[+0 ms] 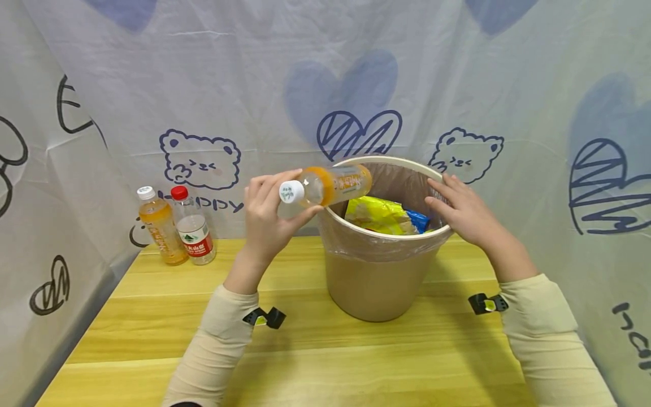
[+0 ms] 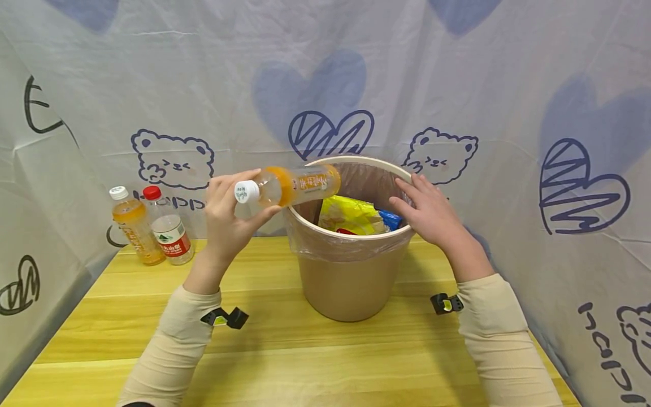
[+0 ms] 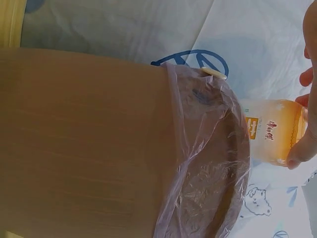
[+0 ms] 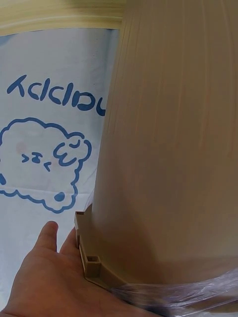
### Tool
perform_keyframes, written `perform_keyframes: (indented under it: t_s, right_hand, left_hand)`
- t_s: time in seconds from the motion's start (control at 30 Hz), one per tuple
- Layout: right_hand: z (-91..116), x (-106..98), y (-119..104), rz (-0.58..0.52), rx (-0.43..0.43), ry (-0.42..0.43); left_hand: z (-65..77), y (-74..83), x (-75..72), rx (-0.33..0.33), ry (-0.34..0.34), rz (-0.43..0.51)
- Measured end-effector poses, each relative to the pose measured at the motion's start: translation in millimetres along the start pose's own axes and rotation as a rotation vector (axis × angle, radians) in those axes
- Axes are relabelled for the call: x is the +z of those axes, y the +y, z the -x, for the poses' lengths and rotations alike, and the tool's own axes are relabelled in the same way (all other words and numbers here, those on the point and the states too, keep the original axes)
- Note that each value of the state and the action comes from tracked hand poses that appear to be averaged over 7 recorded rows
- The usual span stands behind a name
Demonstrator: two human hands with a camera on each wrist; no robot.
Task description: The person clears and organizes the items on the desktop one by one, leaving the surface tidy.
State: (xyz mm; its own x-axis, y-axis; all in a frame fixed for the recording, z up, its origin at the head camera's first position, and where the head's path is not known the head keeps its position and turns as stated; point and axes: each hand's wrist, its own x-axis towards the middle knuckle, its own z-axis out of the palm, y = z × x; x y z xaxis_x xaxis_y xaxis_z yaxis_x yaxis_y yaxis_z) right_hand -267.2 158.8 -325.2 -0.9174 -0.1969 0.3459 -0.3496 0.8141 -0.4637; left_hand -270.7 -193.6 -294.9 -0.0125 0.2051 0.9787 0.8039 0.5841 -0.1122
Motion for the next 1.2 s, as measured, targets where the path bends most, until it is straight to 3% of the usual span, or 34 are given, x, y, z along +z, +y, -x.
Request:
perform_keyframes:
  t_s: [0.2, 0.63, 1.2]
  right_hand:
    - [0, -1, 0, -0.002, -0.003, -0.001]
    - [1, -1, -3, -0.005, 0.004, 0.0]
    - [1, -1, -1, -0.026, -0.004, 0.016]
  left_hand:
    - [-3.1, 1.3, 3.8, -0.032, -0.046, 0.002]
    - [-11.0, 7.8, 10.3, -0.096, -0.226, -0.083]
    - [-15.8, 14.7, 14.5, -0.098, -0.316, -0.136]
